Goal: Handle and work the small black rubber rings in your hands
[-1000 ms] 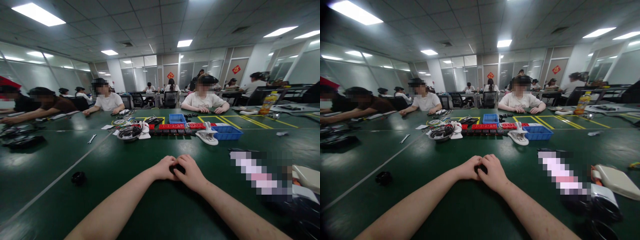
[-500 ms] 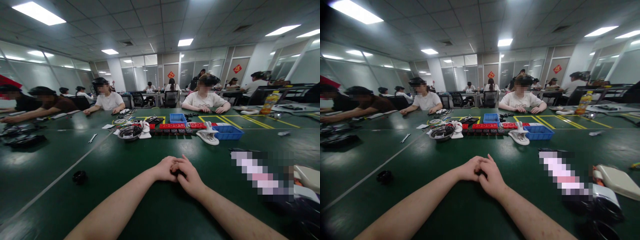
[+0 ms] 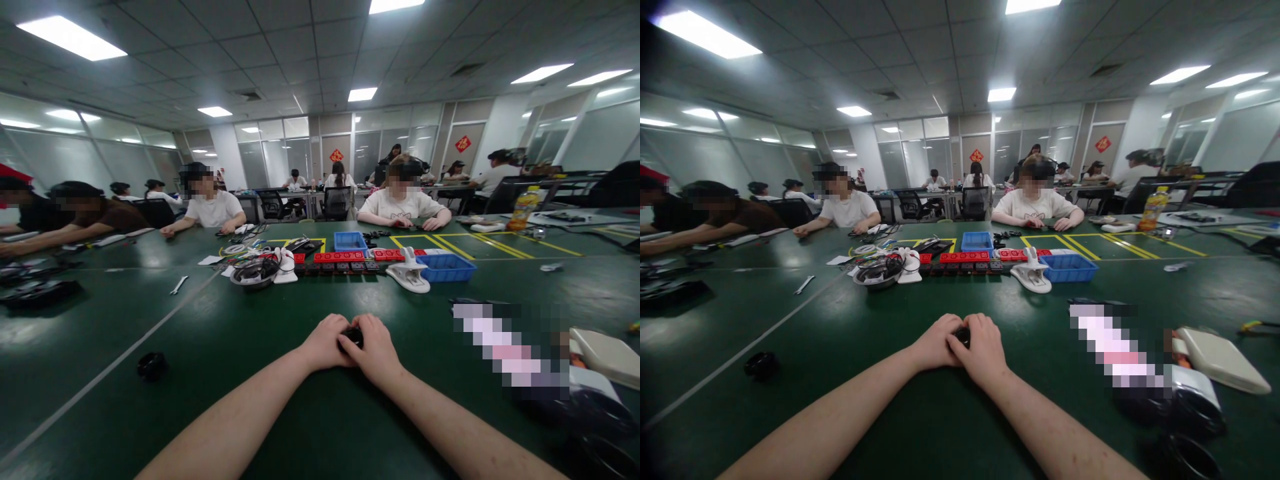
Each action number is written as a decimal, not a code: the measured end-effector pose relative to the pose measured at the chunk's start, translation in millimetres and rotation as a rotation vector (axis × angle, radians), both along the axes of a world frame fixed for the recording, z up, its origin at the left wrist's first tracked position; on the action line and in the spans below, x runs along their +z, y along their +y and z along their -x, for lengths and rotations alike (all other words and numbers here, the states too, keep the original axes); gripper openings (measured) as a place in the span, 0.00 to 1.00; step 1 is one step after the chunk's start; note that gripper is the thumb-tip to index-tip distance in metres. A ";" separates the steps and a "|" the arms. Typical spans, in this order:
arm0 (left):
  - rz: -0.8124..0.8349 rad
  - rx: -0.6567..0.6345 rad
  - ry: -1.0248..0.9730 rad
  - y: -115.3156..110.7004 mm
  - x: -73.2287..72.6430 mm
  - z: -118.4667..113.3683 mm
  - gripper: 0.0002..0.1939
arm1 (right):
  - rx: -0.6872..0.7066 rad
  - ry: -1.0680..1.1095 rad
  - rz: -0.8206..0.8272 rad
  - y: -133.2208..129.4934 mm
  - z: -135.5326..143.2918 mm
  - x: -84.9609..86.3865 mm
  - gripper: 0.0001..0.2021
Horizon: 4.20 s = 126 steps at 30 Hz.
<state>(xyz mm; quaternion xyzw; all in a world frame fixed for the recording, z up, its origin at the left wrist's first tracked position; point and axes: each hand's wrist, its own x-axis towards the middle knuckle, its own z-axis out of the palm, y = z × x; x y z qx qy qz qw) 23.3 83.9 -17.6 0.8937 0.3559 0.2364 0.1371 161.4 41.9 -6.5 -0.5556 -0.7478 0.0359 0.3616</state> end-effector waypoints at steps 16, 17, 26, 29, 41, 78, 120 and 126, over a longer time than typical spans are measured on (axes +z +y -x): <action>0.130 -0.110 0.046 10.8 0.2 6.0 0.26 | 0.472 -0.023 -0.086 -11.0 1.8 11.5 0.09; 0.128 -0.111 0.044 10.8 -0.4 5.7 0.25 | 0.478 -0.038 -0.098 -11.9 2.4 11.3 0.09; 0.163 -0.171 0.080 -5.1 17.9 8.0 0.35 | 0.321 0.076 -0.166 -15.5 -4.5 11.0 0.12; 0.207 -0.067 0.064 -15.7 20.3 8.1 0.40 | 0.155 0.110 -0.120 -10.6 -6.0 6.1 0.15; -0.025 0.347 0.039 -46.3 5.6 -8.4 0.17 | 0.003 -0.059 -0.033 -12.2 2.5 1.8 0.10; 0.013 0.249 0.011 -39.6 6.8 14.9 0.26 | 0.120 0.045 -0.010 -10.2 8.9 -3.5 0.11; 0.149 -0.015 0.007 -33.3 14.8 23.5 0.40 | 0.233 0.052 -0.037 -16.5 -3.6 22.2 0.16; 0.055 0.124 0.050 -42.3 11.1 13.6 0.26 | 0.098 -0.089 0.082 -17.8 10.8 12.4 0.08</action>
